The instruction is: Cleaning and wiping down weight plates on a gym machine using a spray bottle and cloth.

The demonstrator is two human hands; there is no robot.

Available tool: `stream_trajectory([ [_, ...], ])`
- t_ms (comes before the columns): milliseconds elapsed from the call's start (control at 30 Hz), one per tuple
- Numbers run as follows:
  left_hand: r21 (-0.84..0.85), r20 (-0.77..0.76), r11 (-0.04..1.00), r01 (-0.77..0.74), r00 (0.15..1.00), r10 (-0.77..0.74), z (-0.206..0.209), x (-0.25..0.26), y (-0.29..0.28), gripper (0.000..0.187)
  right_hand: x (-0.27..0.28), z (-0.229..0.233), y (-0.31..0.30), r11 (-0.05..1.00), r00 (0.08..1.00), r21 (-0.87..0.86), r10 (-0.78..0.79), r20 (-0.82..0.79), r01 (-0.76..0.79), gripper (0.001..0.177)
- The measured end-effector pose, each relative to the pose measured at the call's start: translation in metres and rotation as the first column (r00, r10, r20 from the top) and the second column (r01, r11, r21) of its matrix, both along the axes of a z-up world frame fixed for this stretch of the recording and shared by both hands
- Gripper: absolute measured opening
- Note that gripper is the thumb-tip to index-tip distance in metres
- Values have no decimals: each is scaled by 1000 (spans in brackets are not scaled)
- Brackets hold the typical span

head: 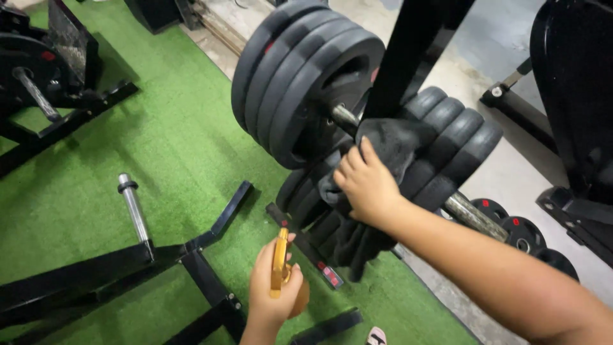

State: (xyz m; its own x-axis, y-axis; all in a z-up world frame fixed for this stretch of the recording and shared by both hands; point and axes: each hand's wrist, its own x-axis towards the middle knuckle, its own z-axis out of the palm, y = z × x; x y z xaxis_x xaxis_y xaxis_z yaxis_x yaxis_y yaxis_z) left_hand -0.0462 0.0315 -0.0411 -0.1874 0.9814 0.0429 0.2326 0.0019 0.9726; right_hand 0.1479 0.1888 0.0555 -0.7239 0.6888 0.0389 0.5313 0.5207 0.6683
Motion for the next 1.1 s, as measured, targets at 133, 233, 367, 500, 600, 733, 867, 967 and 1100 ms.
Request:
stream_trajectory([
  [133,44,16,999,2,1000,-2,-14,-12,-1,55,-36,-69,41,927,953,-283,-176,247,245,83],
  [233,17,31,999,-34,999,34,-29,-24,-4,59,-49,-165,94,784,854,-377,-353,382,493,66],
  [367,-53,60,993,-102,993,105,-51,-41,-14,58,-70,-243,98,814,891,-386,-323,319,433,66],
  [500,-151,10,977,-148,988,151,-64,-59,-18,70,-78,-280,82,840,923,-396,-289,253,371,65],
  [600,-1,-28,997,-83,996,83,-99,-71,-23,64,-76,-294,58,855,942,-402,-266,203,328,65],
  [733,-148,-81,982,-117,991,106,-65,-60,-21,62,-60,-307,13,866,958,-411,-249,142,286,65],
  [867,-21,23,1000,-17,1000,17,-56,-44,-13,61,-27,-296,-21,890,970,-387,-225,88,242,65],
  [967,21,-15,999,49,999,-48,-47,-27,-8,60,0,-282,-52,903,976,-373,-211,44,212,65],
  [1100,15,3,993,114,993,-114,-27,5,2,57,52,-251,-90,919,979,-345,-204,-7,189,65],
])
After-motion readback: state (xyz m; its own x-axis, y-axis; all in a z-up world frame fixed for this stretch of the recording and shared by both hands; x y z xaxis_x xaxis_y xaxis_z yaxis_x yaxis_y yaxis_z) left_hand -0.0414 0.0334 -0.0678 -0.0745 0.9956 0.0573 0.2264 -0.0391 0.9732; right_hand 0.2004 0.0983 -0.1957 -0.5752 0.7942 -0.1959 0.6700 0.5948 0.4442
